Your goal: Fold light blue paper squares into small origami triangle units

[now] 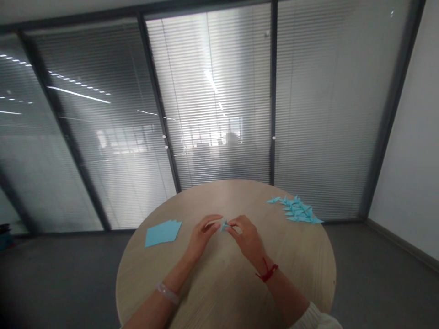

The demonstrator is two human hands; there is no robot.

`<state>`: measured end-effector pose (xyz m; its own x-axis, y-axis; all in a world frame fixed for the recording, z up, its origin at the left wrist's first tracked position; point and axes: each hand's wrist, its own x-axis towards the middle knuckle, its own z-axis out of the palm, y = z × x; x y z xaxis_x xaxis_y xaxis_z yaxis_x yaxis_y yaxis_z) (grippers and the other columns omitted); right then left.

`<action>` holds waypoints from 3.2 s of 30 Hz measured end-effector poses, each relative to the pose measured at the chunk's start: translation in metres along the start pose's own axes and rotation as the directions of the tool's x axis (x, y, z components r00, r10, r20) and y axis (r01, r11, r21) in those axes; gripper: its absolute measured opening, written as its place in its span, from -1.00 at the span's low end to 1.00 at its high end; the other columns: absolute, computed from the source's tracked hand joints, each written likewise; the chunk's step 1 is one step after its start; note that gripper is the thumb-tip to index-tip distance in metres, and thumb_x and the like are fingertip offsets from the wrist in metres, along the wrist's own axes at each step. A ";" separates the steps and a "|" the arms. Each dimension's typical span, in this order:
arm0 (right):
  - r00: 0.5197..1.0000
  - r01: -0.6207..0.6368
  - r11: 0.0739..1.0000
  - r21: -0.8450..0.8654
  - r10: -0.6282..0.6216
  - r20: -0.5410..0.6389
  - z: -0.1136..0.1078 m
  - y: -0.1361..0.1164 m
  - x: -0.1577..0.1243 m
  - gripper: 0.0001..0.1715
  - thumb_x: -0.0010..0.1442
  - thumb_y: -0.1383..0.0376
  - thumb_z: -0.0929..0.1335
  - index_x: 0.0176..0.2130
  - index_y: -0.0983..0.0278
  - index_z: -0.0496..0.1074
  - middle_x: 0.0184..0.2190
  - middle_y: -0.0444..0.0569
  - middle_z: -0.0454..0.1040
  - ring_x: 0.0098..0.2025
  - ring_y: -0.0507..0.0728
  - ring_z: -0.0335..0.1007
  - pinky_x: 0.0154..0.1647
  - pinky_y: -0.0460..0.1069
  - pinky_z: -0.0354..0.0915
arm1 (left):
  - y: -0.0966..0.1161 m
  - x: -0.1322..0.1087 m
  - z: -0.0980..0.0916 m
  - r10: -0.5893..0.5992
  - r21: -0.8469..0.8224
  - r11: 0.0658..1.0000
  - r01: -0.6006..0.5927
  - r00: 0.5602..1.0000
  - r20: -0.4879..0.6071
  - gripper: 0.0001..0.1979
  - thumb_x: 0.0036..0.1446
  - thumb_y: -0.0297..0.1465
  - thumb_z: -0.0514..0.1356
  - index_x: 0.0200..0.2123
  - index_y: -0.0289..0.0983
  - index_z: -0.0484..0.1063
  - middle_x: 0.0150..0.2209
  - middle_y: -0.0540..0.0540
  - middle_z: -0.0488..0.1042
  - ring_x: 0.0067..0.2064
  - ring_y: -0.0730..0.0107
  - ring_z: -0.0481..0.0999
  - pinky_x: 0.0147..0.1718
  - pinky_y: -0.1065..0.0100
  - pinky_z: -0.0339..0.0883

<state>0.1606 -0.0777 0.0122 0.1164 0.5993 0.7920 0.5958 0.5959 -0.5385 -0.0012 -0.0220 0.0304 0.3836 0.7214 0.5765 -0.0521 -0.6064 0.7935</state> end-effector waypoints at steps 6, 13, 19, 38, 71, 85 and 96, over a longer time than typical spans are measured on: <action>0.992 0.120 0.988 -0.096 -0.123 -0.025 0.000 0.002 -0.001 -0.82 0.21 0.18 0.32 -0.36 0.22 0.44 -0.41 -0.05 0.45 -0.30 0.13 0.35 -0.25 0.02 0.29 | 0.007 -0.007 0.004 0.228 0.305 0.928 -0.212 0.974 -0.015 -0.84 0.03 -0.30 0.24 -0.31 -0.23 0.52 -0.31 -0.11 0.53 -0.24 0.32 0.50 -0.17 0.31 0.37; 0.984 0.177 0.967 -0.182 -0.176 0.021 0.002 0.002 -0.003 -0.88 0.24 0.25 0.29 -0.29 0.21 0.42 -0.36 -0.03 0.44 -0.26 0.14 0.33 -0.21 0.05 0.29 | 0.006 -0.011 0.006 0.215 0.392 0.900 -0.191 0.976 -0.018 -0.85 0.10 -0.32 0.18 -0.34 -0.24 0.53 -0.38 -0.07 0.56 -0.35 0.37 0.53 -0.29 0.38 0.40; 0.977 0.212 0.953 -0.218 -0.203 0.065 0.002 -0.003 -0.004 -0.81 0.27 0.30 0.25 -0.16 0.19 0.43 -0.31 0.00 0.44 -0.24 0.15 0.33 -0.20 0.07 0.32 | 0.011 -0.013 0.007 0.145 0.322 0.938 -0.131 0.989 -0.020 -0.83 0.10 -0.31 0.15 -0.33 -0.22 0.52 -0.38 -0.05 0.57 -0.36 0.36 0.55 -0.27 0.37 0.43; 0.954 0.296 0.946 -0.130 -0.286 0.085 0.003 -0.013 -0.005 -0.61 0.22 0.41 0.22 0.01 0.17 0.38 -0.15 0.06 0.40 -0.11 0.15 0.33 -0.09 0.08 0.36 | 0.006 -0.007 0.007 -0.111 -0.062 0.993 0.104 0.986 -0.126 -0.72 -0.08 -0.21 0.30 -0.36 -0.30 0.46 -0.39 -0.09 0.57 -0.33 0.30 0.57 -0.25 0.31 0.46; 0.982 0.186 0.978 -0.094 -0.181 0.057 0.005 0.004 -0.001 -0.82 0.23 0.16 0.31 -0.29 0.20 0.42 -0.35 -0.04 0.46 -0.26 0.14 0.35 -0.18 0.07 0.30 | 0.014 -0.008 -0.003 0.358 0.505 0.756 -0.416 0.909 0.213 -0.80 0.22 -0.36 0.04 -0.31 -0.28 0.44 -0.37 -0.11 0.45 -0.25 0.31 0.36 -0.26 0.30 0.27; 0.988 -0.145 0.989 0.030 0.147 -0.053 0.004 0.002 -0.001 -0.72 0.17 0.10 0.30 -0.27 0.26 0.42 -0.34 -0.03 0.48 -0.36 0.10 0.42 -0.32 -0.03 0.36 | -0.003 -0.006 0.004 0.179 0.259 0.946 -0.195 0.980 0.082 -0.71 0.05 -0.33 0.23 -0.14 -0.19 0.28 -0.19 -0.04 0.28 -0.15 0.37 0.38 -0.27 0.31 0.44; 0.970 -0.239 0.952 0.191 0.226 0.087 0.001 -0.005 0.001 -0.67 0.12 0.12 0.34 -0.16 0.25 0.42 -0.25 -0.01 0.49 -0.28 0.11 0.44 -0.25 -0.04 0.37 | -0.007 -0.007 0.008 0.052 0.221 0.972 -0.077 0.992 0.116 -0.56 -0.01 -0.40 0.26 -0.01 -0.15 0.31 -0.09 -0.10 0.34 -0.14 0.34 0.41 -0.30 0.33 0.44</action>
<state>0.1568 -0.0793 0.0151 0.1789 0.7627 0.6216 0.3879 0.5259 -0.7570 0.0036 -0.0256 0.0188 0.4850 0.6451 0.5905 0.1236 -0.7190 0.6839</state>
